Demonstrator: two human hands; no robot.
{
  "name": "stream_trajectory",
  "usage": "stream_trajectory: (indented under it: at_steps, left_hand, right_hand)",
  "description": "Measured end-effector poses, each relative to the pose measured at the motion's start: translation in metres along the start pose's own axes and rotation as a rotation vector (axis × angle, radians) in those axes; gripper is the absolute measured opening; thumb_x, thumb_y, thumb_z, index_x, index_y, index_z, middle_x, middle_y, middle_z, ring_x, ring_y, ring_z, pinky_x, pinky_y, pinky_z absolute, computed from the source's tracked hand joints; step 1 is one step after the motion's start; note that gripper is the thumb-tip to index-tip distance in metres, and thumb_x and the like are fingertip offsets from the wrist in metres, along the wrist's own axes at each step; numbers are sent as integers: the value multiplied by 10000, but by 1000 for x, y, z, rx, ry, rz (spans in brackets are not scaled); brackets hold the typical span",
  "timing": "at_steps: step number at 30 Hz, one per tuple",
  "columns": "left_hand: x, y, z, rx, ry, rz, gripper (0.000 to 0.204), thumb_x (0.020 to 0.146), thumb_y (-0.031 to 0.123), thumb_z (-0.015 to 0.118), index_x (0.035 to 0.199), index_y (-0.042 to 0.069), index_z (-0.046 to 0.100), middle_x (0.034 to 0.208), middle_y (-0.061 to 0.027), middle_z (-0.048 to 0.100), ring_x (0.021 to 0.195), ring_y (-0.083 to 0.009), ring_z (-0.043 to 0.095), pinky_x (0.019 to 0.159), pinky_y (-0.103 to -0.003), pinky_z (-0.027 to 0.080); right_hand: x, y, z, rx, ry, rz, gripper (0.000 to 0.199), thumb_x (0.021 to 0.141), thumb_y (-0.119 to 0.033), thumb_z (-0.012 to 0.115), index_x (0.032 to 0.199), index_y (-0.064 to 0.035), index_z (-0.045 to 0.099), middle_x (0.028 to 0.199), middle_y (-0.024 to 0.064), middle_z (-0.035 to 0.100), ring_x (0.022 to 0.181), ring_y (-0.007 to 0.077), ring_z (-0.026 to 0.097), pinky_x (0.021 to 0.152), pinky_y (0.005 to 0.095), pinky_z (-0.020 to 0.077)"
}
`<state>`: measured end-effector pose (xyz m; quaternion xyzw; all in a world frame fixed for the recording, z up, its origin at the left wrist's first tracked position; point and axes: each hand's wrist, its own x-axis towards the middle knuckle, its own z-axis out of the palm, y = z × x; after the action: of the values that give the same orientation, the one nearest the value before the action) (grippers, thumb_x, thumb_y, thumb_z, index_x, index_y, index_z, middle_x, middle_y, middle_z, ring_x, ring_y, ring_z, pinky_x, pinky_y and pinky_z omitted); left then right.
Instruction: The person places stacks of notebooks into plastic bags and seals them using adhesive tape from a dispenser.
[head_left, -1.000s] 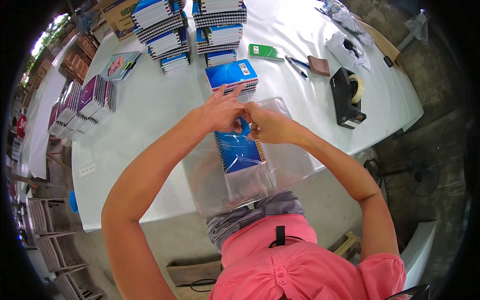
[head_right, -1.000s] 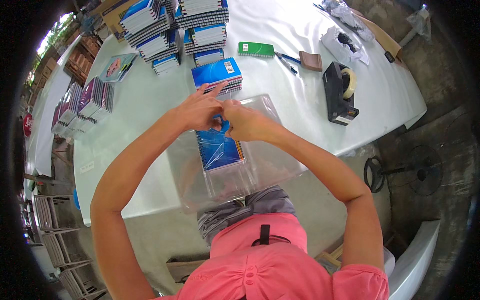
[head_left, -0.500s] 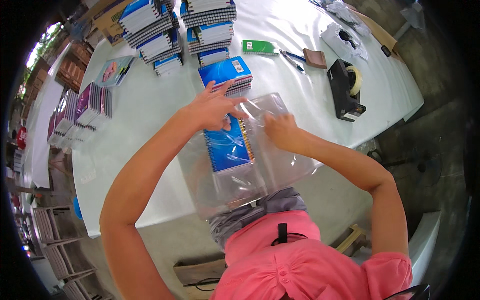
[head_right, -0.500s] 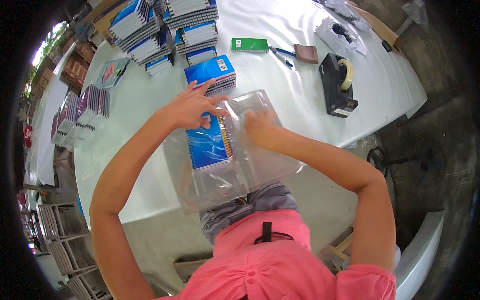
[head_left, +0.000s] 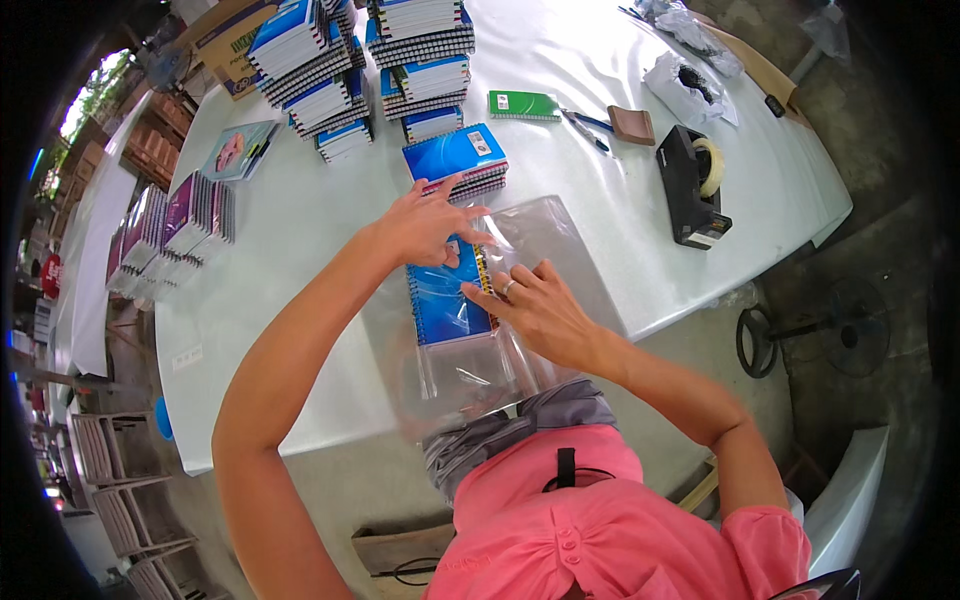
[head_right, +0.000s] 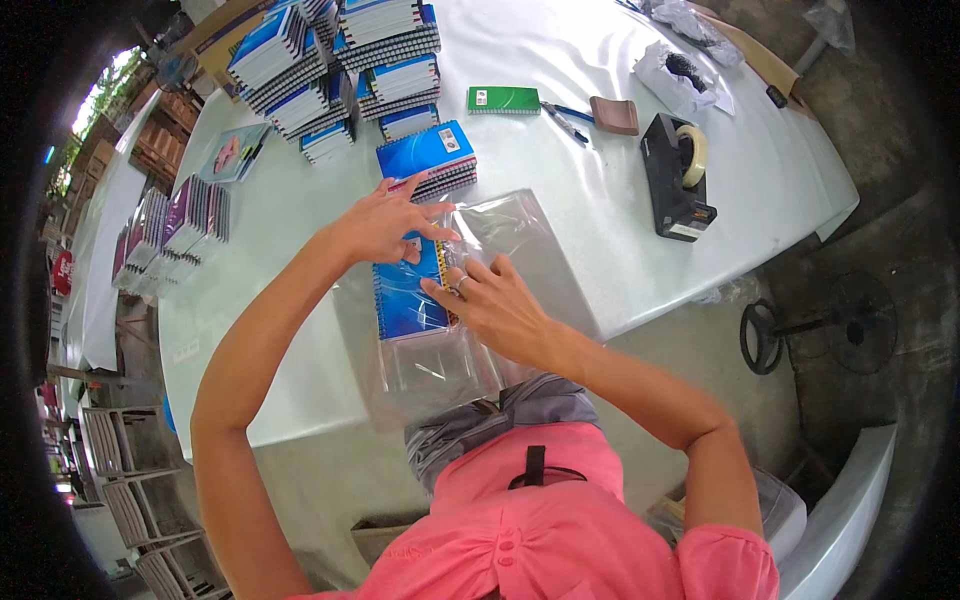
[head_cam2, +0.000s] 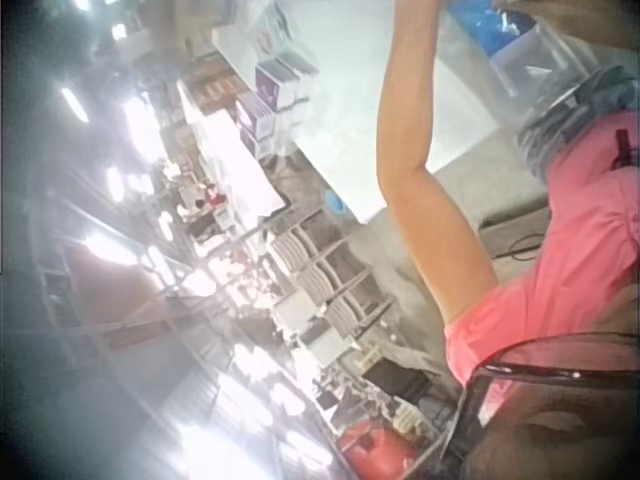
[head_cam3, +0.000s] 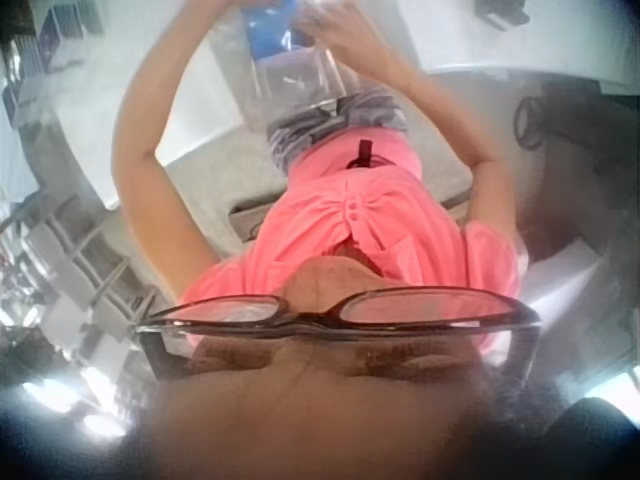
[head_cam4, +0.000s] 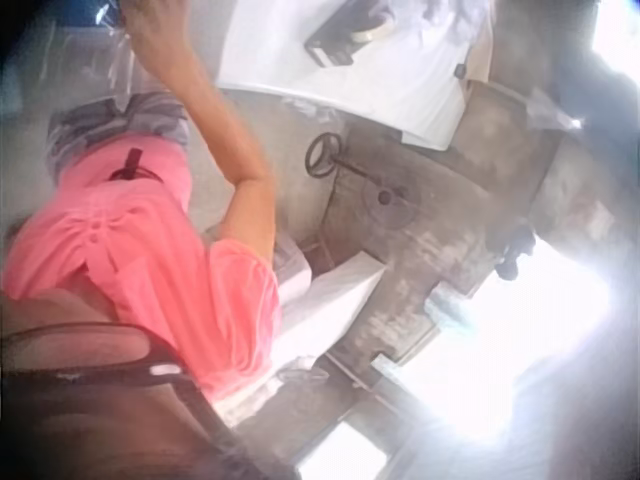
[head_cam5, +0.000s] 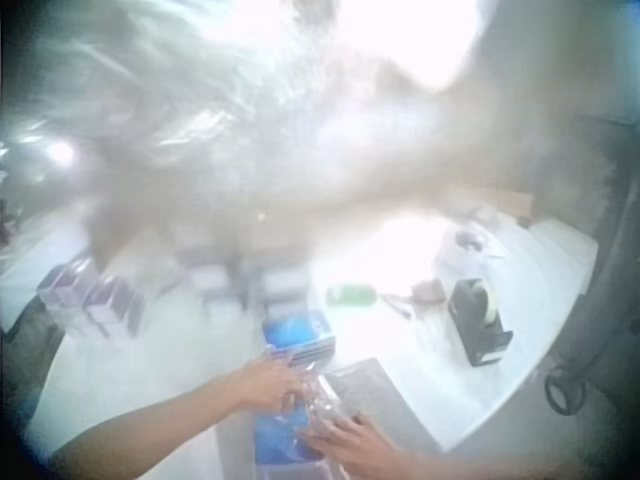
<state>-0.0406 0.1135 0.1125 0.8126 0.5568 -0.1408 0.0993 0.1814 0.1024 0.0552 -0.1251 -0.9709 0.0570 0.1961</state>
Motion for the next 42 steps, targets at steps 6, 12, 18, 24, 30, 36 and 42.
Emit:
stream_trajectory:
  at_steps: [6,12,18,24,30,36,42]
  left_hand:
    - [-5,-25,14,-243,375,-197,615,783,184,682,1344,381,522,1516,39,361,1441,-372,176,1112,-640,191]
    - [-48,13,38,-170,590,-250,789,798,321,716,1481,256,328,1553,-15,287,1445,-403,121,1136,-574,171]
    - [-49,13,137,-628,1179,-837,725,940,458,520,1447,-15,309,1470,-254,336,1408,-474,133,1106,-613,132]
    - [-61,37,138,-625,699,-773,652,993,429,414,1446,-27,305,1404,-299,397,1408,-467,141,1111,-595,125]
    - [-99,85,106,-1605,1059,-237,845,862,76,681,1515,32,147,1312,-194,540,1315,-293,421,1075,-404,351]
    - [-88,107,112,-1629,1267,-282,1153,637,29,861,1522,50,122,1370,-145,485,1264,-236,476,1061,-372,378]
    - [-114,78,47,-989,1274,-144,1040,621,254,875,1481,114,306,1432,-149,441,1337,-312,386,1111,-458,314]
  right_hand:
    - [6,-1,-1,79,-81,25,476,803,-84,655,1272,-146,598,1042,42,562,1022,188,497,787,377,355]
    - [8,25,19,671,75,175,385,841,12,601,1221,-49,609,974,116,560,913,281,547,761,403,423]
    - [26,22,32,623,66,635,383,973,-291,516,1073,65,615,1047,229,554,915,348,567,848,431,458]
    - [26,10,51,626,11,600,481,950,-359,561,1187,54,493,1156,278,514,1131,374,491,959,457,422]
    - [18,-16,-8,1190,165,503,761,751,-86,801,1305,-63,280,1279,134,436,1290,245,390,1080,421,354]
    - [18,10,17,1358,211,230,858,670,-19,840,1318,-104,284,1240,63,422,1228,196,419,1093,373,328]
    - [17,28,8,1194,93,113,879,696,-106,831,1386,-93,287,1421,99,356,1377,243,330,1159,447,263]
